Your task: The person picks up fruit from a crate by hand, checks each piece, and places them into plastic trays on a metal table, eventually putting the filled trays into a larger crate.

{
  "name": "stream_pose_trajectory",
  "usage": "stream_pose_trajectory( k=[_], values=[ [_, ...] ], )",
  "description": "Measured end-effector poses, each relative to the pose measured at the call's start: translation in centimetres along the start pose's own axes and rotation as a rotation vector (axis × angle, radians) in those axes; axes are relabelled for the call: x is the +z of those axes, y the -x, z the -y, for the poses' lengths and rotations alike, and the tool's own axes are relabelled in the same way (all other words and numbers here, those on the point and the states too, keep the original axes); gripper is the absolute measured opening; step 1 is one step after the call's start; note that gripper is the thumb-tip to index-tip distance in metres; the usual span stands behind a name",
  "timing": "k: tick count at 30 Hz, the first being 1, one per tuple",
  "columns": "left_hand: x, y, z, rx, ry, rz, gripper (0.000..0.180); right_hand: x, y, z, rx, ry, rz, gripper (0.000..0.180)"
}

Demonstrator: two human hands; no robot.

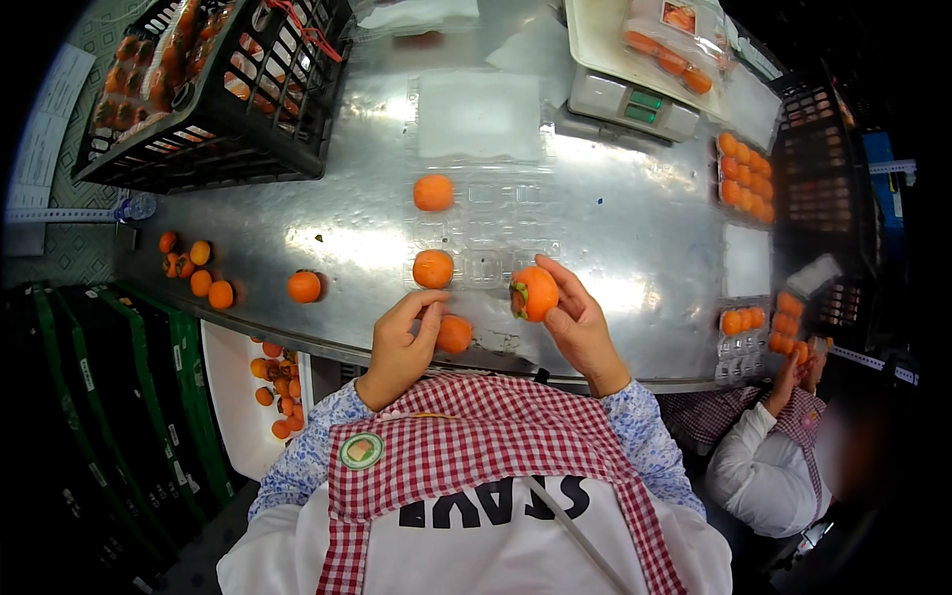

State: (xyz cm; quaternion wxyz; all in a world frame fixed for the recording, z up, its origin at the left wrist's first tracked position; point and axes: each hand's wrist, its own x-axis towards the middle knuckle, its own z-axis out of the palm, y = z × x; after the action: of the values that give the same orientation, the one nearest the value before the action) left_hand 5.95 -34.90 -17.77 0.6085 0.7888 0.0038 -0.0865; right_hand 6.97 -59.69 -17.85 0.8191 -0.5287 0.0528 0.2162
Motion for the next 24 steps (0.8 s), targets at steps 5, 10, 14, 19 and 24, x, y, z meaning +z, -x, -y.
stream_pose_trajectory(
  k=[5, 10, 14, 19, 24],
  values=[
    [1.5, -0.9, -2.7, -0.228, 0.246, 0.186, 0.027, 0.7, 1.0, 0.2, -0.008, -0.08, 0.036, 0.07],
    [2.8, -1.6, -4.7, -0.511, 0.768, 0.453, 0.052, 1.0, 1.7, 0.3, -0.165, 0.148, 0.066, 0.068],
    [4.1, -1.3, -4.2, -0.373, 0.723, 0.51, 0.062, 0.6, 2.0, -0.1, -0.374, 0.623, 0.093, 0.069],
    [4.5, -0.7, -4.1, -0.148, 0.556, 0.491, 0.066, 1.3, 2.8, 0.7, -0.447, 0.724, 0.023, 0.073],
    [4.3, -0.4, -3.9, 0.162, 0.407, 0.476, 0.068, 0.4, 3.9, -0.1, -0.235, 0.275, 0.04, 0.074]
  ],
)
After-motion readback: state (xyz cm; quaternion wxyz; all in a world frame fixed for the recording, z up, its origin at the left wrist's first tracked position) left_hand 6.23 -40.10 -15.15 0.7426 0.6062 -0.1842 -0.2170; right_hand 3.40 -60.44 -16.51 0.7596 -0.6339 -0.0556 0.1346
